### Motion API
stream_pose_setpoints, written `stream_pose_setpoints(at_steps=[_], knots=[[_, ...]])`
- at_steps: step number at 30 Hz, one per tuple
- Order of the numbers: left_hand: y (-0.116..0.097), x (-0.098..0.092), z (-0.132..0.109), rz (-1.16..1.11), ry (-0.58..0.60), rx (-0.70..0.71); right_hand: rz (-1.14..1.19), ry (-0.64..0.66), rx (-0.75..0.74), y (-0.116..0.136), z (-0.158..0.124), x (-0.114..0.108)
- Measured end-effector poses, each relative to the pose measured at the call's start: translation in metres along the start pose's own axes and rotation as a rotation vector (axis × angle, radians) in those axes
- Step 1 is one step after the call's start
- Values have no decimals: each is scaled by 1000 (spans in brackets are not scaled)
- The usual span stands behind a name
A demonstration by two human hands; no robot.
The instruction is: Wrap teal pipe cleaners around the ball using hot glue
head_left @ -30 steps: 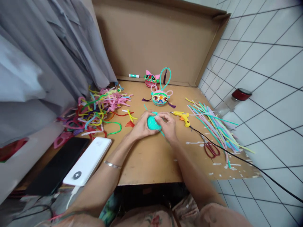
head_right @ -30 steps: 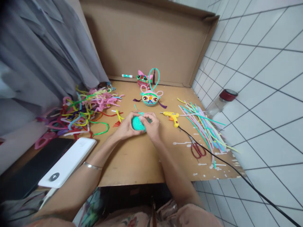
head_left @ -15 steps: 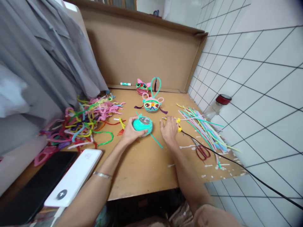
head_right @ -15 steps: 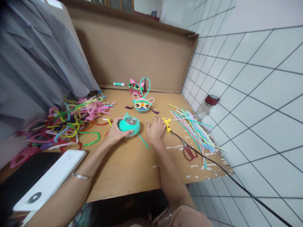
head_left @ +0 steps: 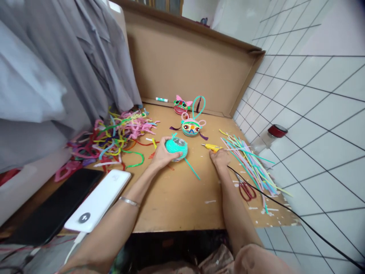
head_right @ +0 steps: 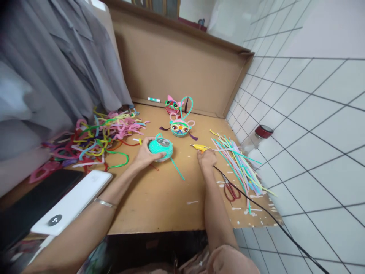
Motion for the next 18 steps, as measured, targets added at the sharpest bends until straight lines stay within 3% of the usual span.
stream_pose_setpoints(at_steps=[7,13,18], knots=[[-1,0,-1,38,21,-16,105,-81,-4,-2,-1,-12],[1,-1,1,-5,11,-6,437,-356,-289,58,-11,-58],[4,2,1,-29,43,-12,531,-436,-385,80,-30,-67]])
Point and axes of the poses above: each hand's wrist, its own z-axis towards the middle knuckle, its own x-axis out of the palm, y = z × x, the point moved 9 cm from there along z, towards the middle knuckle
